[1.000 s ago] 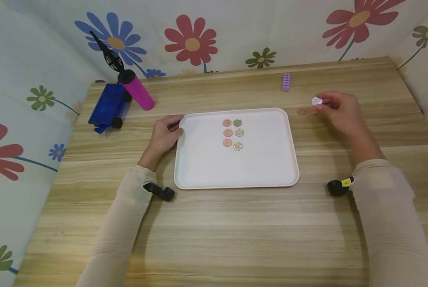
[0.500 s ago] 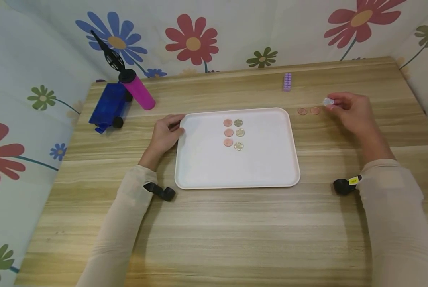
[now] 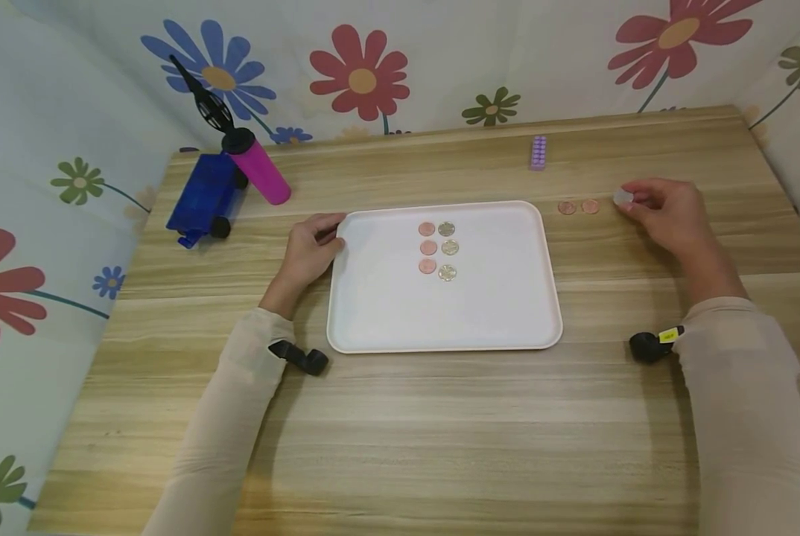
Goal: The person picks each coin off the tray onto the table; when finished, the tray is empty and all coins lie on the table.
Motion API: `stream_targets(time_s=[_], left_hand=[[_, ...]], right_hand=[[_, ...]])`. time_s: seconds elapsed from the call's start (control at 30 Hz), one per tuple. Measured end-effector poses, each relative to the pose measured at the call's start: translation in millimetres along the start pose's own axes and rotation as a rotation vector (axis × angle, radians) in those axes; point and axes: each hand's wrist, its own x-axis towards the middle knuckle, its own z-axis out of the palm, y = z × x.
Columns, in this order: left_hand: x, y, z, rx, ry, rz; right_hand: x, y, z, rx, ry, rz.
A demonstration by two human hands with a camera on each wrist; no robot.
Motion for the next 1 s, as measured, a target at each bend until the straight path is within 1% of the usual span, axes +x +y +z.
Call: stream_targets(time_s=[0.23,0.5,0.73,1.0], left_hand=[[0.0,0.2,0.3,-0.002,0.003,-0.005],[-1.2,1.9,-0.6,-0.002,-0.005,-0.018],[-0.9,1.4,-0.5,-0.008,-0.002,-0.011],[-1.2,2.3,0.2,-0.015,-0.001,-0.007]], right_hand=[[2.2,6.9,-1.4,-0.024,-0.021,0.011],[4.3,3.9,-0.6,-0.036,-0.055,0.0],[4.4,2.5,1.6,-0.025,-0.052,-0.03],[4.0,1.8,1.9,-0.036,-0.075,0.01]])
